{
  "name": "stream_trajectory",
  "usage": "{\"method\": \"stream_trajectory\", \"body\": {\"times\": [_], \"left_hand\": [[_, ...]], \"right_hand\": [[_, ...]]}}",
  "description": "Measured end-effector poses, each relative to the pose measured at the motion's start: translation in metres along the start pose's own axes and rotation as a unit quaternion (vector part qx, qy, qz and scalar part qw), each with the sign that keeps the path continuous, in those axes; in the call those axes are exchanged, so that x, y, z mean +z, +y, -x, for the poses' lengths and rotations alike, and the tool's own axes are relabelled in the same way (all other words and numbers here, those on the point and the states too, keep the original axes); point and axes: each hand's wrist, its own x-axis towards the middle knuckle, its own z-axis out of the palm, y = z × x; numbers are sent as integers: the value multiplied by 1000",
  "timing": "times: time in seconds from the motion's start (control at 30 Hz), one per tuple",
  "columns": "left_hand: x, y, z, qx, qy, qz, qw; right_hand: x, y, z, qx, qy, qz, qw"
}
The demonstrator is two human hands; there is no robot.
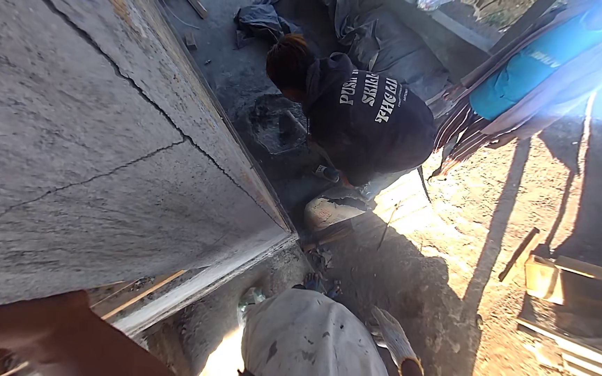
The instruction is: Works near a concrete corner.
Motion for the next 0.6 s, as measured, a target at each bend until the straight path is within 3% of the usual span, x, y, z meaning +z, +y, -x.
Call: {"method": "stream_trajectory", "body": {"times": [0.6], "left_hand": [[-1,0,1,12,-5,-1,1000]], "right_hand": [[4,-2,-2,4,0,1,1000]]}}
